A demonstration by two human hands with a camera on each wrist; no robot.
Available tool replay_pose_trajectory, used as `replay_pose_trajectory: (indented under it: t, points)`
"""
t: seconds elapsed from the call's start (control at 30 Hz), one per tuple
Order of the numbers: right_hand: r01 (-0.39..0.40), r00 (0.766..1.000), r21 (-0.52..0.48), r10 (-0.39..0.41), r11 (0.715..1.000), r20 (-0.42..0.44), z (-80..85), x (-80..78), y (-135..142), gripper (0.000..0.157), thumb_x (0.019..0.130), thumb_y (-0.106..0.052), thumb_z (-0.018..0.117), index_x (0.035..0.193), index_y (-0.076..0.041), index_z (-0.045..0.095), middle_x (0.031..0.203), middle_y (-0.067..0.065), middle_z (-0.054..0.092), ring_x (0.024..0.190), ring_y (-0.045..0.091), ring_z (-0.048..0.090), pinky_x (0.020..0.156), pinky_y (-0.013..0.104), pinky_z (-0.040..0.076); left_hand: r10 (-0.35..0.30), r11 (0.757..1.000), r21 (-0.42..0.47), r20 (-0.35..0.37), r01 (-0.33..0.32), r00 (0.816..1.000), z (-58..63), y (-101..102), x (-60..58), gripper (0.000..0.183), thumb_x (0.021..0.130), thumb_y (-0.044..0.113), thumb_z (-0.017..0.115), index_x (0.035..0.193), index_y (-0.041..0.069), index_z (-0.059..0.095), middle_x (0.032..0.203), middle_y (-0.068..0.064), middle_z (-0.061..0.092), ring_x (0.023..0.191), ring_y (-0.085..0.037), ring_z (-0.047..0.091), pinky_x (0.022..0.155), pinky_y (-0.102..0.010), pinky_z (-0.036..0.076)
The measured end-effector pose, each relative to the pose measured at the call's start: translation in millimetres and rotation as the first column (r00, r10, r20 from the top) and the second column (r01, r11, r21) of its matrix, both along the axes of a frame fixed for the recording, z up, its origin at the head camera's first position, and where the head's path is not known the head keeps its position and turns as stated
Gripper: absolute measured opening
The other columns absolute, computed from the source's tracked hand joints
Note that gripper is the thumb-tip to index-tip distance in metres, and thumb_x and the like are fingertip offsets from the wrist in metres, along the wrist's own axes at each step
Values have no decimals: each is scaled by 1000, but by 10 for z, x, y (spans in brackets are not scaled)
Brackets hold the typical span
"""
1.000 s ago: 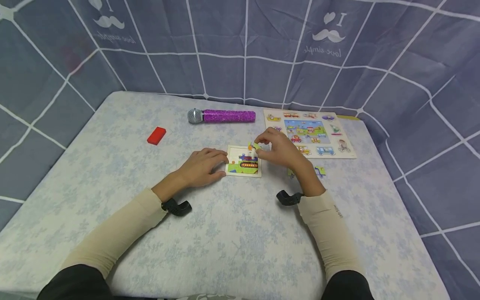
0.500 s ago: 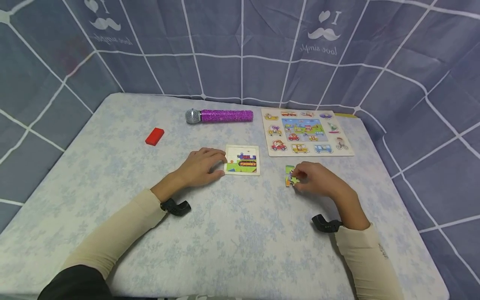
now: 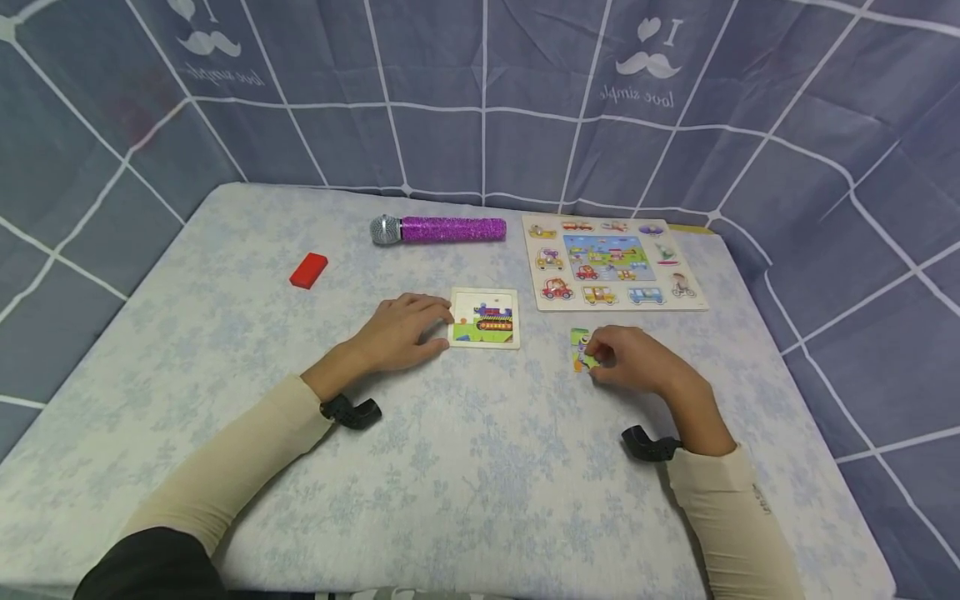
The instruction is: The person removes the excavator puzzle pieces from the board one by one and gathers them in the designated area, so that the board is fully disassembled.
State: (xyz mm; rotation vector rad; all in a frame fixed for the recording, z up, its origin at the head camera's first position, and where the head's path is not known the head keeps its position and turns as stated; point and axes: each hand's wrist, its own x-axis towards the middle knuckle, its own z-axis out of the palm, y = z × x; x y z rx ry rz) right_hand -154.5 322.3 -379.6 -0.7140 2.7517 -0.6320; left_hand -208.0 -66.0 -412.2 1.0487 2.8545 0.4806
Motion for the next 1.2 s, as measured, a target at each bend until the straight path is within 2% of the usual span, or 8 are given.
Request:
replay_pose_trajectory:
  t: [0.2,0.4,0.57,0.77,0.97,1.07,1.2]
  points:
    - [2,1000,4,-2,1000,-2,-9,-13,7,23,85,-5,80,105,-5,70,99,1,67,90,20,63,81,45,52,1,1000,-3,0,-1,1000,1,-4,-14,41,101,44,60,135,20,60,154,-2,45,139,-30,39,104,-59,33]
    - [14,1000,-39,-15,999,-9,23,11,40,23,88,-9,79,109,-6,70,104,2,67,95,21,63,83,45,52,-2,1000,-9,0,2,1000,-11,6,-18,42,101,44,59,136,21,59,153,-1,45,139,-30,38,104,-59,33]
    - [-29,999,-77,26,997,-37,96,-46,-53,22,93,-8,74,114,-3,69,107,5,67,98,22,63,85,48,51,4,1000,-14,1,-4,1000,-4,7,-12,41,101,44,60,135,21,59,153,-1,46,139,-30,38,104,-59,33]
    - [-104,994,-80,103,991,-24,196,-271,-439,28,96,-13,72,120,1,66,114,11,67,106,30,62,90,52,49,16,1000,-15,10,-16,1000,9,-8,-1,41,101,44,60,135,21,59,153,-1,46,140,-30,38,105,-59,33]
    - [-196,981,-85,194,977,-30,145,-609,-919,34,96,-12,71,126,3,65,120,16,63,111,33,58,94,52,46,18,1000,-10,1,-18,1000,-2,-7,0,41,101,46,59,134,21,60,152,-1,46,139,-30,39,104,-59,33]
    - [-207,978,-31,206,978,-41,108,-736,-1109,41,96,-17,72,130,4,64,121,19,60,110,34,56,92,51,45,16,1000,-4,-5,-16,1000,-7,6,0,40,101,46,59,133,22,60,152,-1,47,138,-30,40,103,-59,35]
    - [-174,984,50,176,983,-28,78,-832,-1277,48,94,-24,74,133,2,63,120,19,59,104,33,54,88,49,45,20,1000,-7,-10,-20,1000,-19,25,-3,39,101,47,59,132,23,60,151,0,47,137,-29,41,102,-58,35]
